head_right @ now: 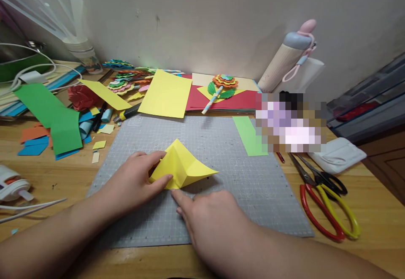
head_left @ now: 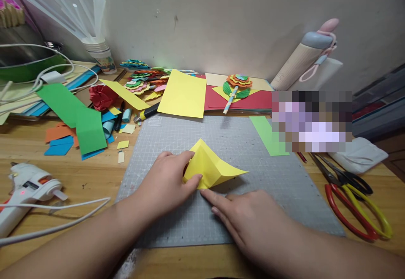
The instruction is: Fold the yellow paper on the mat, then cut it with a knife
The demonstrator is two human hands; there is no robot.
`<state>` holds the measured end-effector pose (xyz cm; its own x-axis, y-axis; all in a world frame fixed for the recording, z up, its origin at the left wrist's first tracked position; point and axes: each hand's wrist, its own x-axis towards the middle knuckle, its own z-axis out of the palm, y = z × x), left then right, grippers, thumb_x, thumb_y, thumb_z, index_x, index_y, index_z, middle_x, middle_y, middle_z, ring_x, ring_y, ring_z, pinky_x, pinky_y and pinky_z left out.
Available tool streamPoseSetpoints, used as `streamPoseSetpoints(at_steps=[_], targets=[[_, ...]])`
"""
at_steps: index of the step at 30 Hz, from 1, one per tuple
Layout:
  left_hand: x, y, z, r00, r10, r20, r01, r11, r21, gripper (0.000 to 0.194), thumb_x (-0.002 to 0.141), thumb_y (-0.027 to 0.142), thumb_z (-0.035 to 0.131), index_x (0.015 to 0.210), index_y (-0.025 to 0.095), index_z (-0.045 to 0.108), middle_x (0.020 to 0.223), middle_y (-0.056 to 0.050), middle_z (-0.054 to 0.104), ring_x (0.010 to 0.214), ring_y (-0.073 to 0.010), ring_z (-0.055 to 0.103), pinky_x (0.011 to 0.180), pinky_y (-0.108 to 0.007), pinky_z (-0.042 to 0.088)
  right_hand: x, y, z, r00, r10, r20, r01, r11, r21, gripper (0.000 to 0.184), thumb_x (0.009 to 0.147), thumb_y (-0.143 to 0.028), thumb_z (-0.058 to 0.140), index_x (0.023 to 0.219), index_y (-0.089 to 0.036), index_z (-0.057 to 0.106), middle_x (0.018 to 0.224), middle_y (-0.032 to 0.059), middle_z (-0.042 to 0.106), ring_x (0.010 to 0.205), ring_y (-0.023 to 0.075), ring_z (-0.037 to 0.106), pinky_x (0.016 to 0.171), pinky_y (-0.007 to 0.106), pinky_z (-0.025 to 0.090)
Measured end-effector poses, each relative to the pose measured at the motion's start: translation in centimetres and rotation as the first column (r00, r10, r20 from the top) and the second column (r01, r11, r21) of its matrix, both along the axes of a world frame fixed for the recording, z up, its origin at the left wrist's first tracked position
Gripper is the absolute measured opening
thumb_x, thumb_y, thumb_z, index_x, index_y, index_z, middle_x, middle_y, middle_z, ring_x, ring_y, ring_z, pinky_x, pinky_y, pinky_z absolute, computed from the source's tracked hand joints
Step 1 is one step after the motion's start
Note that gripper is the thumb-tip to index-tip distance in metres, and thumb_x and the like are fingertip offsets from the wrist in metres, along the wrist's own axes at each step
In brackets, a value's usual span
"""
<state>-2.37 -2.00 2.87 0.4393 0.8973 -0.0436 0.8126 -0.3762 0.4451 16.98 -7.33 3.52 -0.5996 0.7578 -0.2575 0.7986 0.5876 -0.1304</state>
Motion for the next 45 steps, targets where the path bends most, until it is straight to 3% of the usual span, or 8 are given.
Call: streamPoseSetpoints(at_steps=[10, 17, 25, 31, 34, 37, 41, 45], targets=[[0.0, -0.1, -0.2, 1.000, 0.004, 0.019, -0.004, 1.000, -0.010, 0.025, 0.084, 0.032, 0.055, 0.104, 0.018, 0.059, 0.087, -0.005, 0.068, 0.082, -0.0275, 0.057, 0.075, -0.040, 0.042, 0.7, -0.6, -0.5, 0.988, 0.155, -0.026, -0.149, 0.975, 0.163, 0.046, 0.090, -0.022, 0.052, 0.135, -0.017, 0.047, 0.078, 0.0015, 0.069, 0.055, 0.0208, 0.065, 0.044, 0.034, 0.025], [0.2, 0.1, -0.1, 1.000, -0.002, -0.001, 0.002, 1.000, -0.020, 0.027, 0.083, 0.033, 0.056, 0.104, 0.016, 0.059, 0.084, -0.006, 0.067, 0.079, -0.0281, 0.055, 0.075, -0.041, 0.041, 0.2, 0.0, -1.0, 0.976, 0.148, 0.159, -0.181, 0.960, 0.216, 0.063, 0.079, -0.018, 0.060, 0.140, -0.021, 0.043, 0.069, 0.0011, 0.066, 0.047, 0.0196, 0.060, 0.042, 0.034, 0.010], [-1.2, 0.1, 0.4, 0.991, -0.131, 0.026, 0.132, 0.991, -0.034, 0.033, 0.079, 0.040, 0.066, 0.101, 0.018, 0.057, 0.082, -0.001, 0.063, 0.078, -0.0227, 0.056, 0.081, -0.040, 0.036, 0.6, -1.2, -1.2, 0.976, 0.121, 0.180, -0.167, 0.949, 0.267, 0.070, 0.067, -0.008, 0.059, 0.136, -0.016, 0.050, 0.065, 0.0032, 0.066, 0.042, 0.0195, 0.058, 0.042, 0.034, 0.009], [-3.2, 0.6, 1.6, 0.925, -0.340, -0.171, 0.361, 0.926, 0.112, 0.014, 0.076, 0.006, 0.056, 0.075, 0.019, 0.055, 0.082, 0.001, 0.061, 0.084, -0.0192, 0.057, 0.086, -0.037, 0.031, 0.7, -0.7, -1.8, 0.986, 0.160, -0.039, -0.143, 0.948, 0.284, 0.040, 0.088, -0.023, 0.056, 0.126, -0.012, 0.056, 0.073, 0.0046, 0.070, 0.053, 0.0200, 0.063, 0.043, 0.034, 0.024], [-3.0, 0.1, 2.1, 0.890, -0.378, -0.256, 0.435, 0.871, 0.229, 0.018, 0.082, 0.005, 0.051, 0.074, 0.020, 0.056, 0.075, 0.001, 0.059, 0.075, -0.0182, 0.055, 0.085, -0.037, 0.032, 0.8, -0.5, -1.1, 0.962, 0.166, -0.216, -0.104, 0.957, 0.272, 0.017, 0.092, -0.022, 0.049, 0.094, -0.017, 0.065, 0.068, 0.0021, 0.067, 0.052, 0.0175, 0.057, 0.047, 0.034, 0.028], [-2.2, -1.1, 1.8, 0.867, -0.357, -0.347, 0.464, 0.832, 0.303, 0.017, 0.082, 0.006, 0.053, 0.086, 0.021, 0.061, 0.077, 0.000, 0.059, 0.073, -0.0203, 0.055, 0.084, -0.038, 0.034, 1.0, -0.5, -0.2, 0.905, 0.185, -0.384, -0.053, 0.943, 0.328, 0.028, 0.092, -0.020, 0.047, 0.065, -0.021, 0.055, 0.056, -0.0003, 0.054, 0.047, 0.0155, 0.044, 0.049, 0.034, 0.027], [-1.1, -2.5, 1.0, 0.853, -0.323, -0.410, 0.468, 0.821, 0.327, 0.011, 0.079, 0.010, 0.059, 0.086, 0.018, 0.063, 0.077, -0.002, 0.062, 0.073, -0.0228, 0.057, 0.079, -0.039, 0.038, 1.3, -0.5, 0.1, 0.845, 0.174, -0.505, 0.136, 0.845, 0.518, 0.006, 0.086, -0.018, 0.061, 0.092, -0.019, 0.063, 0.083, 0.0052, 0.062, 0.073, 0.0186, 0.051, 0.067, 0.034, 0.038], [-0.4, -3.0, 1.0, 0.857, -0.362, -0.365, 0.470, 0.840, 0.271, 0.014, 0.077, 0.014, 0.059, 0.090, 0.017, 0.064, 0.080, -0.003, 0.064, 0.074, -0.0230, 0.058, 0.080, -0.039, 0.041, 1.4, 0.0, -0.3, 0.871, 0.167, -0.462, 0.187, 0.758, 0.625, 0.018, 0.087, -0.018, 0.063, 0.103, -0.025, 0.064, 0.102, 0.0054, 0.062, 0.098, 0.0218, 0.048, 0.085, 0.037, 0.034]])
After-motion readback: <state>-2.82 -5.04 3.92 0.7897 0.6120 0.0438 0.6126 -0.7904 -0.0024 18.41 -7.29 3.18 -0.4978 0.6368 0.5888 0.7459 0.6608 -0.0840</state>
